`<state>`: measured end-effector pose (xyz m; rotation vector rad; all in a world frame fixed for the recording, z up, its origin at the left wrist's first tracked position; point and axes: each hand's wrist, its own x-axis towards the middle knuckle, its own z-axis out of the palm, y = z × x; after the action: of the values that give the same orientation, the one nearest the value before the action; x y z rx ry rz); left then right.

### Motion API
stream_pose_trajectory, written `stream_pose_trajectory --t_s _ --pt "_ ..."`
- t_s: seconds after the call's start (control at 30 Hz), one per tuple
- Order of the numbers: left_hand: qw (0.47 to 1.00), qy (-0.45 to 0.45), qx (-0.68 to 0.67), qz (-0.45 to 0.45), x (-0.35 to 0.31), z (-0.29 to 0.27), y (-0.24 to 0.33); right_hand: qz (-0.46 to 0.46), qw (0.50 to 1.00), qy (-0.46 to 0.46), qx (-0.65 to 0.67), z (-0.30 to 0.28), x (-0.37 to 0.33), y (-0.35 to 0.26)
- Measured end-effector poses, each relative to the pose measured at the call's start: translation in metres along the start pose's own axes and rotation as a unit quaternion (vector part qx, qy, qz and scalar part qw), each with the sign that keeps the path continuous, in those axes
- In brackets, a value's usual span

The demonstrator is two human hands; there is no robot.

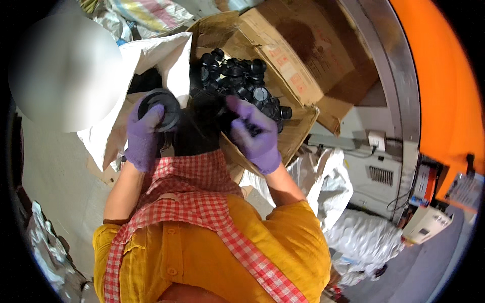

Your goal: The person takes black plastic caster wheels from a cardboard box and puts them into a large white bag, handling the wheels one at a time and frequently reaching into the box to retrieve more.

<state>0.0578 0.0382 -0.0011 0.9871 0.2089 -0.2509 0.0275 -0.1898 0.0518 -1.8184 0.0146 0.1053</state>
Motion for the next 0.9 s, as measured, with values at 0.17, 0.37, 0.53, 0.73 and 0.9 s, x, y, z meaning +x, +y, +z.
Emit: stream_pose_trajectory --t_s 0.17,0.37,0.53,0.73,0.9 --pt "0.967 -0.062 -0.167 -0.183 -0.060 0.006 -0.018 -0.213 0.964 -0.089 -0.132 0.047 -0.036 0.010" --pt "0.965 -0.124 0.224 0.052 -0.093 0.006 -0.016 0.017 0.982 -0.178 -0.065 0.030 -0.063 0.019" --pt "0.796 -0.299 0.467 0.242 -0.110 -0.062 0.038 0.163 0.849 -0.502 0.000 -0.011 -0.082 -0.023" --pt "0.954 -0.097 0.247 0.138 -0.110 -0.048 0.091 0.161 0.947 -0.234 0.147 -0.045 -0.095 -0.011" --pt "0.922 -0.310 0.213 0.089 -0.126 0.000 -0.010 -0.066 0.941 -0.129 0.307 0.044 -0.085 0.008"
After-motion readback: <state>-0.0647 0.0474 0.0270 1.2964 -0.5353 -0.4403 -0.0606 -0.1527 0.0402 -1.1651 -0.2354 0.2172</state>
